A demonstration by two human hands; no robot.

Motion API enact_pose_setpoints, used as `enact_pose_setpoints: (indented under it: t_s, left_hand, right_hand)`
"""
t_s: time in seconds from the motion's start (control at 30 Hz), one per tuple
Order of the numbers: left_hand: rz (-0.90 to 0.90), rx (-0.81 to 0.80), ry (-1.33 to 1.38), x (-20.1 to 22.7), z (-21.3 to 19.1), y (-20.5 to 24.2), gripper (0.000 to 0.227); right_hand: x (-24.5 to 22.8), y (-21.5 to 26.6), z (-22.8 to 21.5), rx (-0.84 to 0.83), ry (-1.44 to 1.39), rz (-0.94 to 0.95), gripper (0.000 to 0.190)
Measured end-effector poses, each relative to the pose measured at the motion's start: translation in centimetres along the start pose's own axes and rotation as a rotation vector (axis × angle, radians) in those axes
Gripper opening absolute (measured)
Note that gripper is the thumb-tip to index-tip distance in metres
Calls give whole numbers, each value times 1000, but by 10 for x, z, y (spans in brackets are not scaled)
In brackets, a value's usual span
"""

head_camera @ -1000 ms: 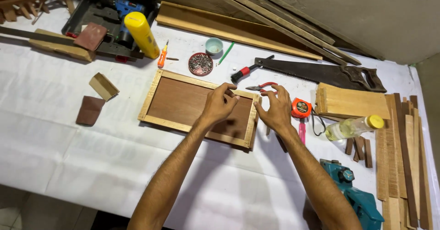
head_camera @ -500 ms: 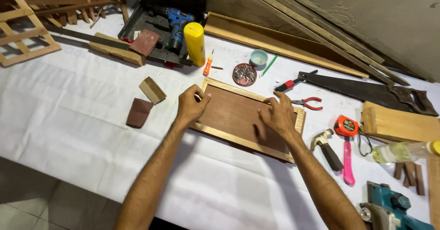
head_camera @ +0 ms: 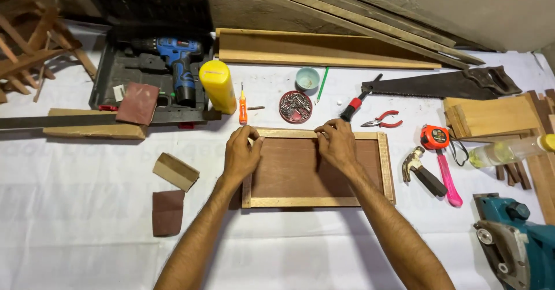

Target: The person assembles a wooden frame by placing thin wooden strips onto a rectangular board, measuring with a tape measure, and securing them with nails using a hammer. They add a central vertical divider and trim excess nail length with pliers.

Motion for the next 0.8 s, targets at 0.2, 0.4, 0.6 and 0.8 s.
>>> enact_pose_setpoints:
  t_s: [0.2,0.4,0.6,0.8]
  left_hand:
    - [158,-126,-151,8,32,-49,13]
    - [200,-167,-147,-11,53,-76,19]
    - [102,-189,-148,-21,59,-86,23]
    - [105,-126,-108,-27,56,-86,22]
  right_hand:
    - [-12,-48,1,-37,64,65,15]
    - [-19,-84,37,-111,50,104,22]
    - [-28,-101,63,-58,63,90,28]
    - [-28,-107,68,-68,43,117,26]
Point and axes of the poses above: each hand's wrist, its own y-axis away from the middle knuckle, its own z-axis out of the palm, x = y × z, the point moved 2 cm from there along -y, towards the middle knuckle, and after that the axes turned 2 degrees about y, right-handed, at the moved point
